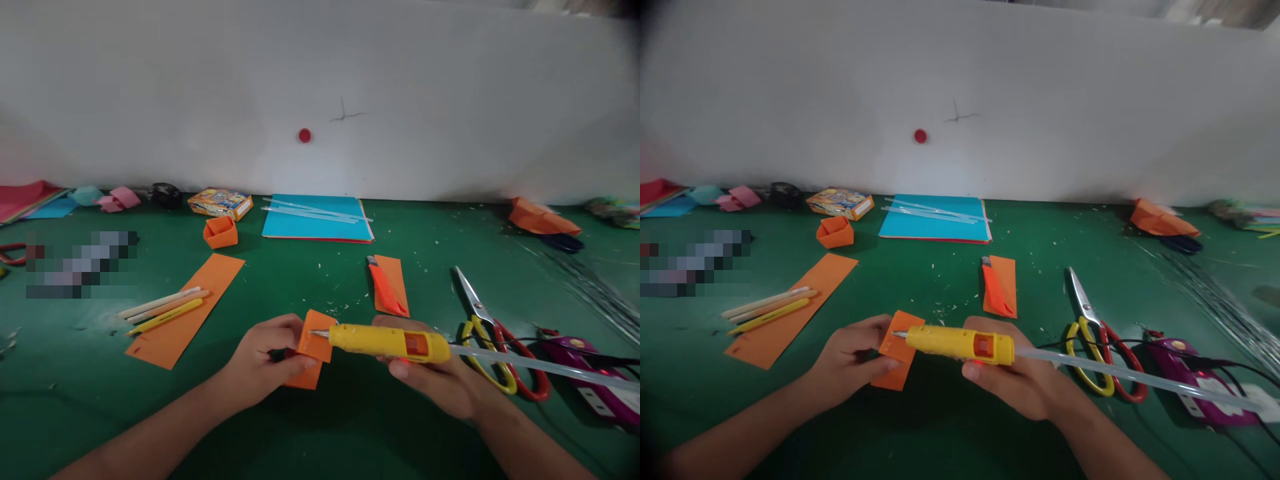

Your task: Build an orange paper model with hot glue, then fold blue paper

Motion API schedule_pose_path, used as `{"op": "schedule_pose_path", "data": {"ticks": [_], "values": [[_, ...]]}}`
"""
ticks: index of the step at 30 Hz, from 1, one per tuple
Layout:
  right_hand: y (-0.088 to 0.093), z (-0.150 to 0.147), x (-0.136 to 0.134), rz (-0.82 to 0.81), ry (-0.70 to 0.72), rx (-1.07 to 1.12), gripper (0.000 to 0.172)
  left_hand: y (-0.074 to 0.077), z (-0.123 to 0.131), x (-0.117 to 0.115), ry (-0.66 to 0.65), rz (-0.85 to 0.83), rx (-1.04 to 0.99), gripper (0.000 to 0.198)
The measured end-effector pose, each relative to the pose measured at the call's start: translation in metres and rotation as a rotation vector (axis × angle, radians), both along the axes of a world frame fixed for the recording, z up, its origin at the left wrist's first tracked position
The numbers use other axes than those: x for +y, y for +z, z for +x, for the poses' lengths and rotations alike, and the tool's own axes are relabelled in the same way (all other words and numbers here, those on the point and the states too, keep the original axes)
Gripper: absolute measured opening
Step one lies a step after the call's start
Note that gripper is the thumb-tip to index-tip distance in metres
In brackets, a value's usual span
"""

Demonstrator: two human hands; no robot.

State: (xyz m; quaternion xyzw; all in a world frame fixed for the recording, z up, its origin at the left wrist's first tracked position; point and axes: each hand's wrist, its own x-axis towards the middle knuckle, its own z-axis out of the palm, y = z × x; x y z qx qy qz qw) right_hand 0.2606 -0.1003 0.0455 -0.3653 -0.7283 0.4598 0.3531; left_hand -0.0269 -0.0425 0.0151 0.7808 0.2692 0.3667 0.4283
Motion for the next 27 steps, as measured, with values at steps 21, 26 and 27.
{"op": "schedule_pose_path", "data": {"ticks": [21,26,27], "values": [[-0.0078,0.0040,0.0004,0.000,-0.053,0.001,0.032,0.0014,0.0005,-0.0017,-0.025,0.047,-0.029,0.024],[-0.0070,0.0033,0.0012,0.015,-0.041,0.012,0.033,0.0025,0.0002,-0.0020,-0.038,0.059,-0.008,0.026],[-0.0067,0.0030,0.0016,0.011,-0.030,0.018,0.032,0.0024,0.0002,-0.0019,-0.039,0.058,-0.009,0.026]]}}
